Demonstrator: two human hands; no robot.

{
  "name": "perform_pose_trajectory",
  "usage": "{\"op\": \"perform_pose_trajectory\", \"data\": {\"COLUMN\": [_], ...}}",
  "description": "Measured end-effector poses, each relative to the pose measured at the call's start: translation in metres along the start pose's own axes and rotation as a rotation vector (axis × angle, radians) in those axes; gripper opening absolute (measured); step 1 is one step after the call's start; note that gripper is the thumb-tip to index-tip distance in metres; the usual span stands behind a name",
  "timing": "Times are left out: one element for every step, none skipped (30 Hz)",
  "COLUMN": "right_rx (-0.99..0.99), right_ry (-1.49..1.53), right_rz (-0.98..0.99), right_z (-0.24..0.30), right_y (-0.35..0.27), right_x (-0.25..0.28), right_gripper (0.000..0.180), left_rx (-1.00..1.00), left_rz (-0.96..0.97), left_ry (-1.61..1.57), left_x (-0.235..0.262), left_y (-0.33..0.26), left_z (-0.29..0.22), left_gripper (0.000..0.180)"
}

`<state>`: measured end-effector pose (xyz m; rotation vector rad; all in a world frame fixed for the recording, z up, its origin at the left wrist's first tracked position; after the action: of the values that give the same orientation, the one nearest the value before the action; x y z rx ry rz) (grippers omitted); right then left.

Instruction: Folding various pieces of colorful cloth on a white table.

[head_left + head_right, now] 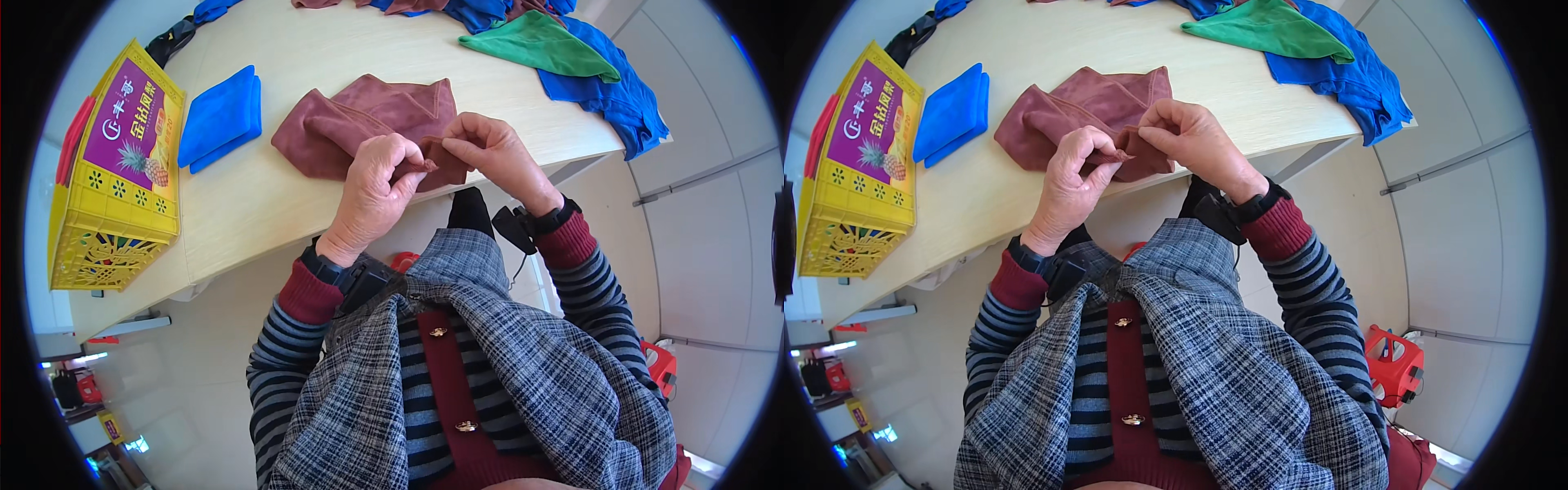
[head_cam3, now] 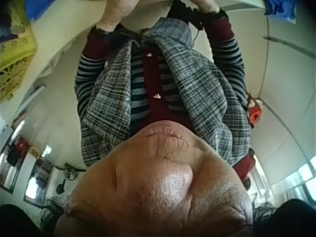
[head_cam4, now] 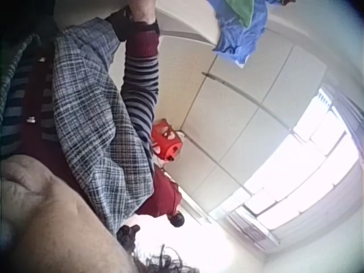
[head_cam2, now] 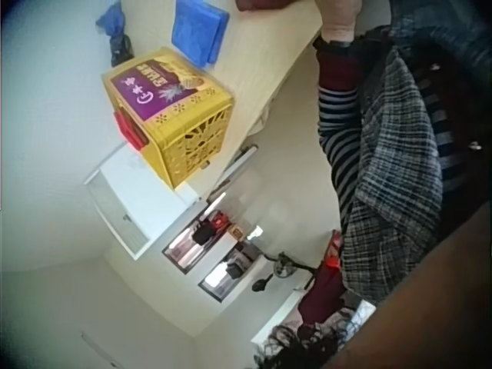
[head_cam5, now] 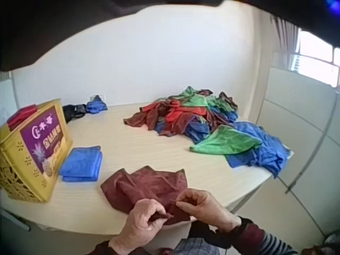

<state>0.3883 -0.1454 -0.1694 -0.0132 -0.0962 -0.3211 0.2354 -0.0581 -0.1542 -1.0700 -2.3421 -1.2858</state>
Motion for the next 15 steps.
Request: {"op": "perform_pose_trajectory", "data": {"right_rx": [0.008,0.007,0.026,0.046,0.068,0.071,0.062,0.054,0.046,0.047,0.018,-0.012,-0.042,-0.042,-0.049], "right_ry": [-0.032,-0.029,-0.055,-0.080,-0.109,-0.109,-0.116,-0.121,-0.126,-0.125,-0.080,-0.034,0.013,0.016,0.038], "right_rz": [-0.010,-0.011,0.016,0.044,0.072,0.072,0.094,0.117,0.141,0.140,0.164,0.187,0.211,0.210,0.220], "right_z": [0.002,0.004,0.008,0.011,0.015,0.016,0.017,0.017,0.017,0.016,0.013,0.009,0.006,0.005,0.004], "right_y": [0.001,0.002,0.004,0.005,0.005,0.005,0.005,0.005,0.005,0.004,0.002,0.000,-0.001,-0.001,-0.002], "right_x": [-0.003,-0.007,-0.013,-0.019,-0.023,-0.023,-0.025,-0.027,-0.030,-0.029,-0.029,-0.029,-0.030,-0.029,-0.028], "right_gripper": [0.008,0.008,0.008,0.009,0.009,0.009,0.009,0.009,0.010,0.010,0.010,0.011,0.012,0.012,0.013], "left_rx": [-0.009,-0.017,-0.026,-0.026,-0.027,-0.029,-0.030,-0.032,0.013,0.059,0.105,0.104,0.073,0.042,0.011], "left_rz": [0.004,0.007,0.011,0.014,-0.005,-0.023,-0.041,-0.041,-0.047,-0.052,-0.057,-0.055,-0.038,-0.020,0.000], "left_ry": [-0.004,-0.009,-0.013,-0.013,0.040,0.093,0.146,0.149,0.124,0.097,0.070,0.071,0.129,0.186,0.242], "left_x": [0.000,-0.001,-0.001,-0.002,-0.001,0.000,0.001,0.000,0.000,-0.001,-0.001,0.000,0.000,0.001,0.001], "left_y": [0.002,0.003,0.004,0.004,0.004,0.005,0.004,0.002,-0.001,-0.003,-0.004,-0.005,-0.005,-0.005,-0.005], "left_z": [-0.005,-0.010,-0.013,-0.012,-0.010,-0.008,-0.006,-0.005,0.001,0.003,0.007,0.008,0.007,0.006,0.005], "left_gripper": [0.024,0.024,0.025,0.025,0.026,0.026,0.027,0.027,0.027,0.028,0.029,0.029,0.029,0.029,0.030]}}
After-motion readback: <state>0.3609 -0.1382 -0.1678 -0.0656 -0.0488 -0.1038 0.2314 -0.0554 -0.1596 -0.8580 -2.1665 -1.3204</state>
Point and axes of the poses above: each hand's wrist, its own y-axis towards the middle knuckle, its own x-axis out of the back of the hand, z = x × y, the point moved 7 cm from there along y, towards the middle knuckle, and after that the axes turned 8 degrees about y, right-handed, at the moved point
